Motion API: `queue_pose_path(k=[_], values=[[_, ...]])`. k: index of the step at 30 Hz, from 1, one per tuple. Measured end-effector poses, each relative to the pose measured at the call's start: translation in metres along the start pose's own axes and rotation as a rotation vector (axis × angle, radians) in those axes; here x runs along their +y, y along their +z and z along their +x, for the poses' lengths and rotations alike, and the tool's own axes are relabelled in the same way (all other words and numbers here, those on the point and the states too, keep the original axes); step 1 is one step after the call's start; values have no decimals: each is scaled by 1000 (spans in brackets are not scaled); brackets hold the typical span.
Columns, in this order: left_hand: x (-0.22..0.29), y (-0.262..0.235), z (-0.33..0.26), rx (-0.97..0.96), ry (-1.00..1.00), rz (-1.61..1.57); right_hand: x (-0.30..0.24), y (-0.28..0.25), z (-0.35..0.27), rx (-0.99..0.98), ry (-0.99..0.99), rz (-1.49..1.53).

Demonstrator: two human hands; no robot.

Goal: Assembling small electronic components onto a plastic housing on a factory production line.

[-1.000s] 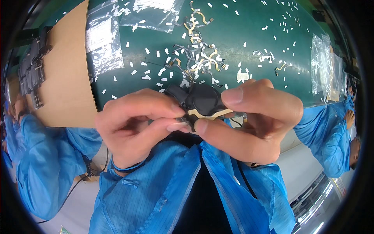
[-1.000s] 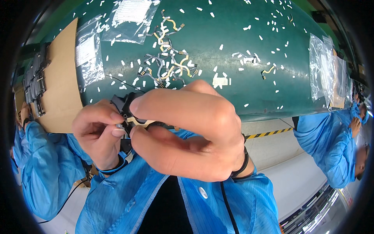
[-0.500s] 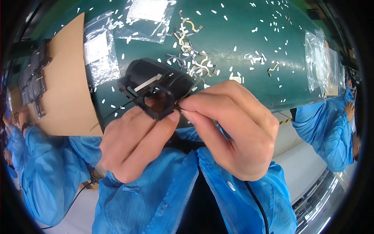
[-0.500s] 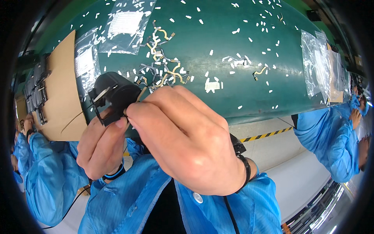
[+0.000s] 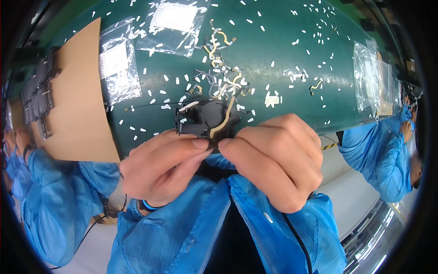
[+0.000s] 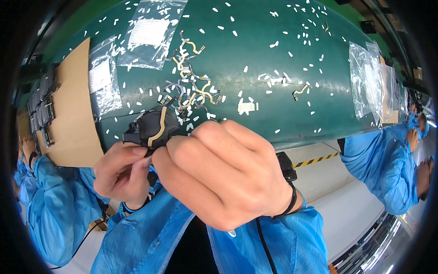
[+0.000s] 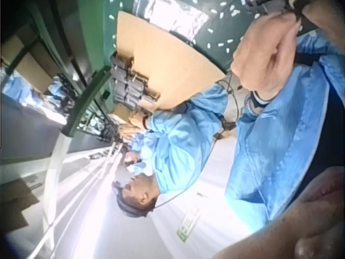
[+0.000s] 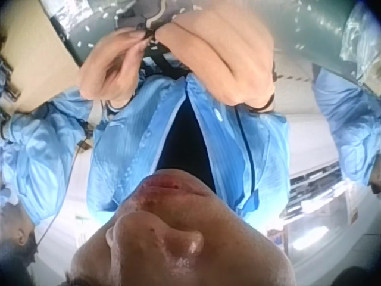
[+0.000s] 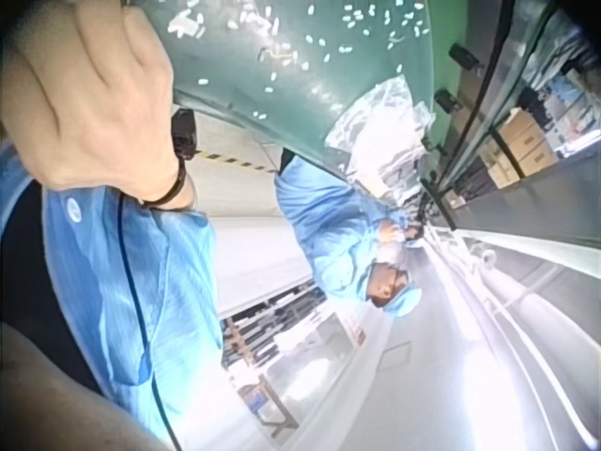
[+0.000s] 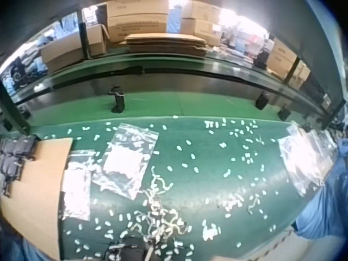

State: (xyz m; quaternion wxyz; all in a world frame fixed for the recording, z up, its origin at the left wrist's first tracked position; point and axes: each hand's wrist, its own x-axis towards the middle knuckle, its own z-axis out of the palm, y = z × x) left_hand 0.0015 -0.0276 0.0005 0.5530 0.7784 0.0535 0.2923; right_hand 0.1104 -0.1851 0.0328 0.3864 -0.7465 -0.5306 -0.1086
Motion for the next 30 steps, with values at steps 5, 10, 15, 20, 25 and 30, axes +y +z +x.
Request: queue_pose_path(k=[5,10,15,20,25,30], values=[[0,1,5,-117,285,339,-2,11,-5,125,135,184],[-8,-1,10,-127,470,370,-5,12,-1,123,310,218],[-6,-3,10,-133,414,369,2,12,-2,78,197,142],[-2,3,3,36,85,36,3,5,-3,79,8,41],[-2,5,3,-10,278,407,-2,13,3,109,346,309],[-9,3,6,-51,379,414,0,14,0,67,362,303]])
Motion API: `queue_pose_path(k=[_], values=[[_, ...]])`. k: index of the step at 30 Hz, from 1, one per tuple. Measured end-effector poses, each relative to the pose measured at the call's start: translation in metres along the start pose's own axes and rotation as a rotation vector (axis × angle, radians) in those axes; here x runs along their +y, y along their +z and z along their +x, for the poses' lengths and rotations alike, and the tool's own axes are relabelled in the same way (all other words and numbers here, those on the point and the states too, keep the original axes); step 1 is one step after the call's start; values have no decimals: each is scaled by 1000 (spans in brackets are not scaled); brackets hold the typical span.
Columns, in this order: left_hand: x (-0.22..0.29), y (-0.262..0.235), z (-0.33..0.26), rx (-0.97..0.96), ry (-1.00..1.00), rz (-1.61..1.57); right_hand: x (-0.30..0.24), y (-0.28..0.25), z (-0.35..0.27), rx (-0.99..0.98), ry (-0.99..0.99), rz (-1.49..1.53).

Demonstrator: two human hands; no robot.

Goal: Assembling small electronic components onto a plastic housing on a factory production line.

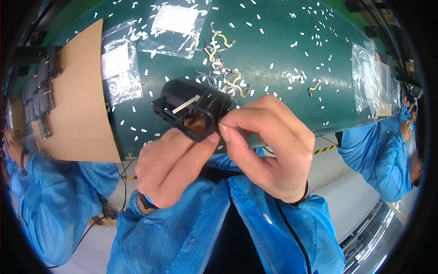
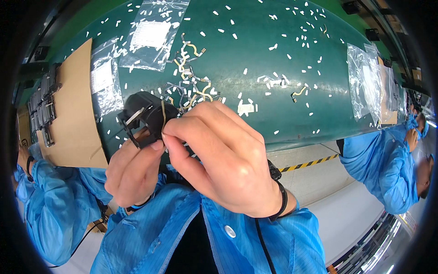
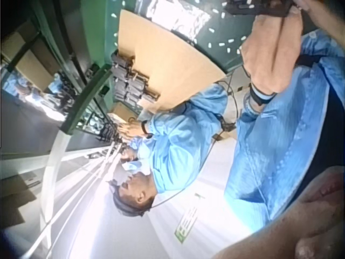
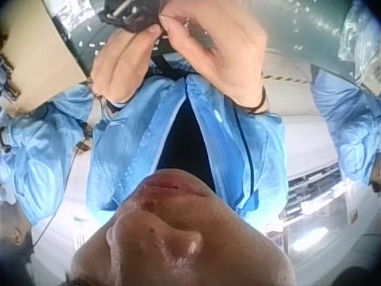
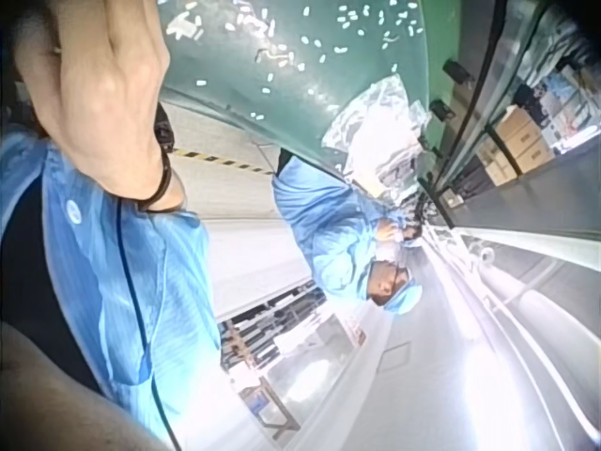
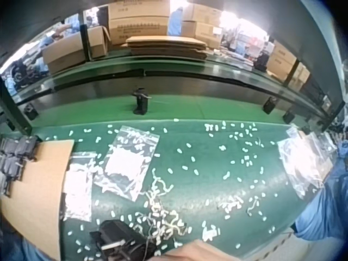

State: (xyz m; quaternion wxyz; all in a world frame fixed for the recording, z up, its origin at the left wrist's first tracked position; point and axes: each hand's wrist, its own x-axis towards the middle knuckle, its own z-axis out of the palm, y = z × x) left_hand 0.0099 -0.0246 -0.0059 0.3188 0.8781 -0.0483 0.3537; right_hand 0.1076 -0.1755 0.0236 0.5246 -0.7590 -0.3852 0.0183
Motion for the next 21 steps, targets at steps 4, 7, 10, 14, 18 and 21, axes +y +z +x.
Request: queue_pose_path(k=[4,7,10,14,18,21], values=[[5,-1,-1,79,-305,-410,8,-6,4,-27,-278,-11],[6,-1,0,63,-268,-321,1,-5,3,-33,49,73],[4,0,-5,78,-304,-326,-2,2,4,35,74,39],[6,-1,-7,129,-409,-430,11,-2,1,21,-221,-59],[4,-1,-10,177,-507,-555,13,-2,0,-28,-283,-76],[2,-2,-11,166,-477,-562,10,-2,0,-24,-223,-12]])
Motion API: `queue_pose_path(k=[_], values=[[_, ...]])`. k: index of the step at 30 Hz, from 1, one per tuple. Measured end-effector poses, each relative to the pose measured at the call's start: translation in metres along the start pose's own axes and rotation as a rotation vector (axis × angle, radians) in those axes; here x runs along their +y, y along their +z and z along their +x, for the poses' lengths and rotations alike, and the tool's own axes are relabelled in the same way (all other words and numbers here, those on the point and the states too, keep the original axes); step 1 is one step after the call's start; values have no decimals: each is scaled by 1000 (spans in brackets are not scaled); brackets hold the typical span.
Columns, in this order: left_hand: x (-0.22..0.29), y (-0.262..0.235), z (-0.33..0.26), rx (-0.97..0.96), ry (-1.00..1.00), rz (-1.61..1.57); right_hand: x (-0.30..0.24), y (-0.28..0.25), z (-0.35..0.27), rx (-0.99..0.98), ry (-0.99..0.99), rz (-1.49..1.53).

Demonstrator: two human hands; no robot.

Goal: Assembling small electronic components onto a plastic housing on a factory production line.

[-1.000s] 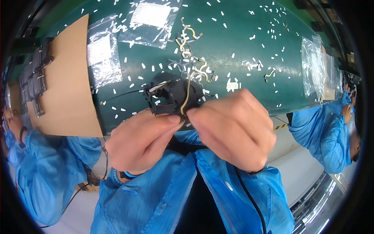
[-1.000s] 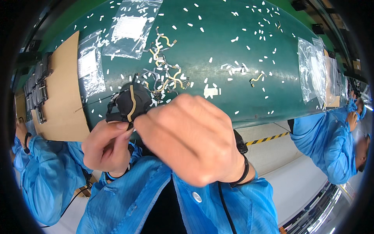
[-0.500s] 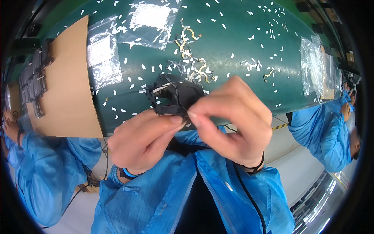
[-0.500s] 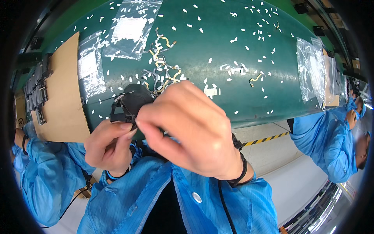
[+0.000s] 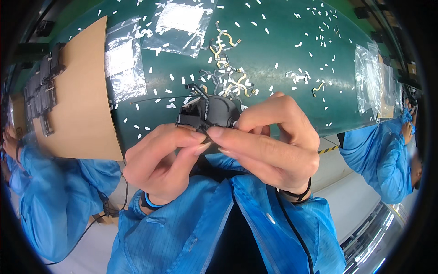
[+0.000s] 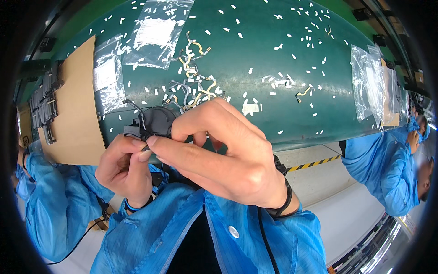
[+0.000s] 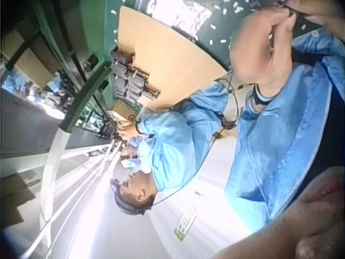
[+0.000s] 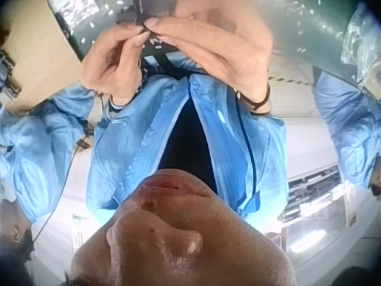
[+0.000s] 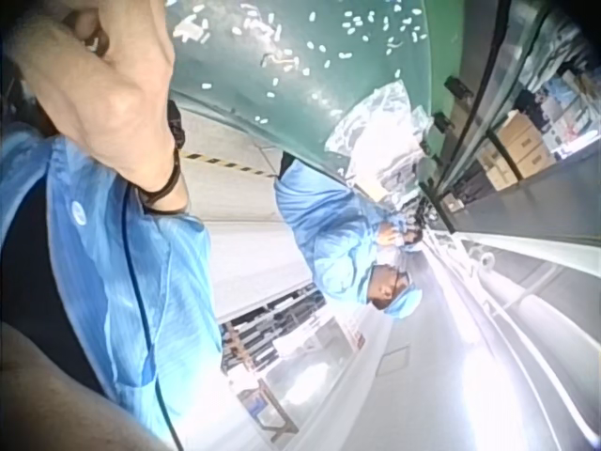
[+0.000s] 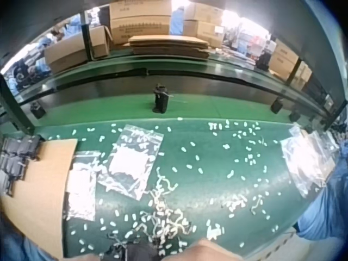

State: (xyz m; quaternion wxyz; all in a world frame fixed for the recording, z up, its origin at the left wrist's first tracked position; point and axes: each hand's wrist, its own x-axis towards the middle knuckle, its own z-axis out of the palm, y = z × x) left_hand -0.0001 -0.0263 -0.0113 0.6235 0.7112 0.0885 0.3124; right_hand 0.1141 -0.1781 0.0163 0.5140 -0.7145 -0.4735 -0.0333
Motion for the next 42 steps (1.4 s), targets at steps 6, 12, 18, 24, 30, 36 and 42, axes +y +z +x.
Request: queue_pose_path(k=[6,12,18,24,30,36,42], values=[[2,0,1,-10,-20,-45,0,4,-3,60,-37,-39],[-4,3,-2,2,31,-70,-4,3,-4,-10,122,122],[-6,5,-1,-6,-23,-189,-9,5,-4,9,274,195],[-4,-4,6,-18,-72,-164,-9,11,4,69,47,-177],[4,-7,8,0,-135,-118,1,8,7,87,-254,-279],[8,-7,10,52,-211,-281,-1,9,11,72,-351,-280],[1,-17,11,-31,-94,-151,-3,13,14,9,-225,-172]])
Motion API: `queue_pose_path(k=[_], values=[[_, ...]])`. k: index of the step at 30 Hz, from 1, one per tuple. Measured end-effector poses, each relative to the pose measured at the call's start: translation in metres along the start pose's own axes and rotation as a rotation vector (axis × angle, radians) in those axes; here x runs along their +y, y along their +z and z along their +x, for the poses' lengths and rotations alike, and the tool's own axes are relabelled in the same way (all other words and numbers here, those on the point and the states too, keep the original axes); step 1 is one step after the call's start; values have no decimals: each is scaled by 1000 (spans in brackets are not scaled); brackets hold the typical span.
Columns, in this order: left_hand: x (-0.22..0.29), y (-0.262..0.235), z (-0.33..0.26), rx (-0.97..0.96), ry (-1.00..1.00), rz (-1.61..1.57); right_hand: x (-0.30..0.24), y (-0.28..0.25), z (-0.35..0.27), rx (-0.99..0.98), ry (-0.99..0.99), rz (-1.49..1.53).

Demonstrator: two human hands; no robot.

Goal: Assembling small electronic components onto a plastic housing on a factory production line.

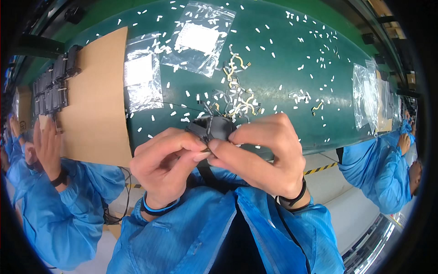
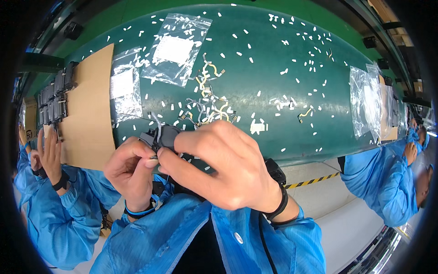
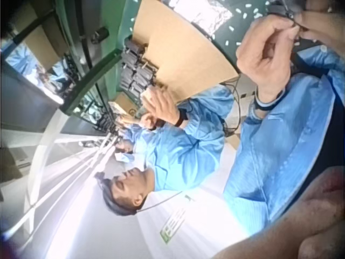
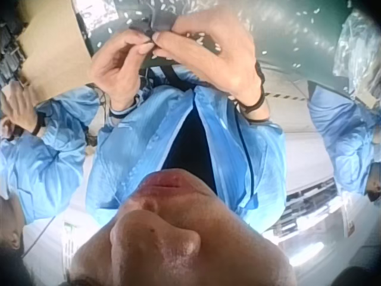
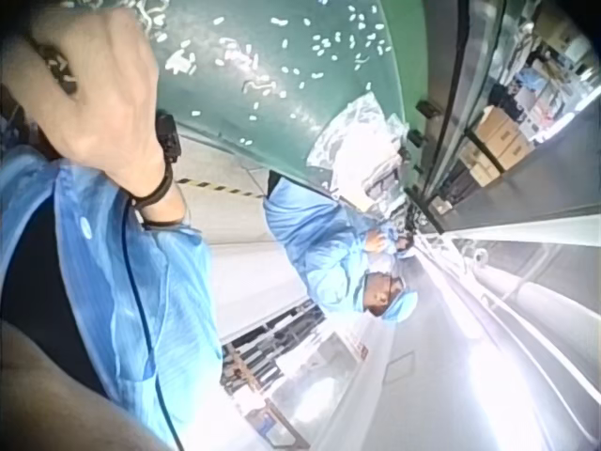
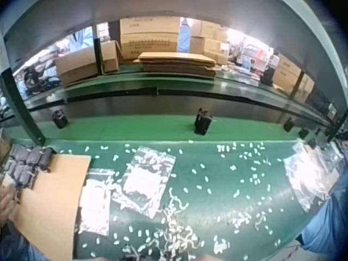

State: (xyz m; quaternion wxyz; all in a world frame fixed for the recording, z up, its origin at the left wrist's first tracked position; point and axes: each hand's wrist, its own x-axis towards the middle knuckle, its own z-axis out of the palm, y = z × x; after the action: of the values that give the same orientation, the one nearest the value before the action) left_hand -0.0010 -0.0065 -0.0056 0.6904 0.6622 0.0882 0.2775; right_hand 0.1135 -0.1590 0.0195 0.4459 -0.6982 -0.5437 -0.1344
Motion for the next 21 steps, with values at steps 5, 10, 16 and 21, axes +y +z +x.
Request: queue_pose_path(k=[5,10,16,21], values=[[3,4,-4,25,192,282,-8,-3,0,-7,69,-107],[3,9,-7,242,-95,-304,-9,6,16,153,236,62],[14,10,1,217,-292,-404,-3,4,18,-149,500,304],[20,14,12,234,-408,-360,1,9,15,-119,452,209]])
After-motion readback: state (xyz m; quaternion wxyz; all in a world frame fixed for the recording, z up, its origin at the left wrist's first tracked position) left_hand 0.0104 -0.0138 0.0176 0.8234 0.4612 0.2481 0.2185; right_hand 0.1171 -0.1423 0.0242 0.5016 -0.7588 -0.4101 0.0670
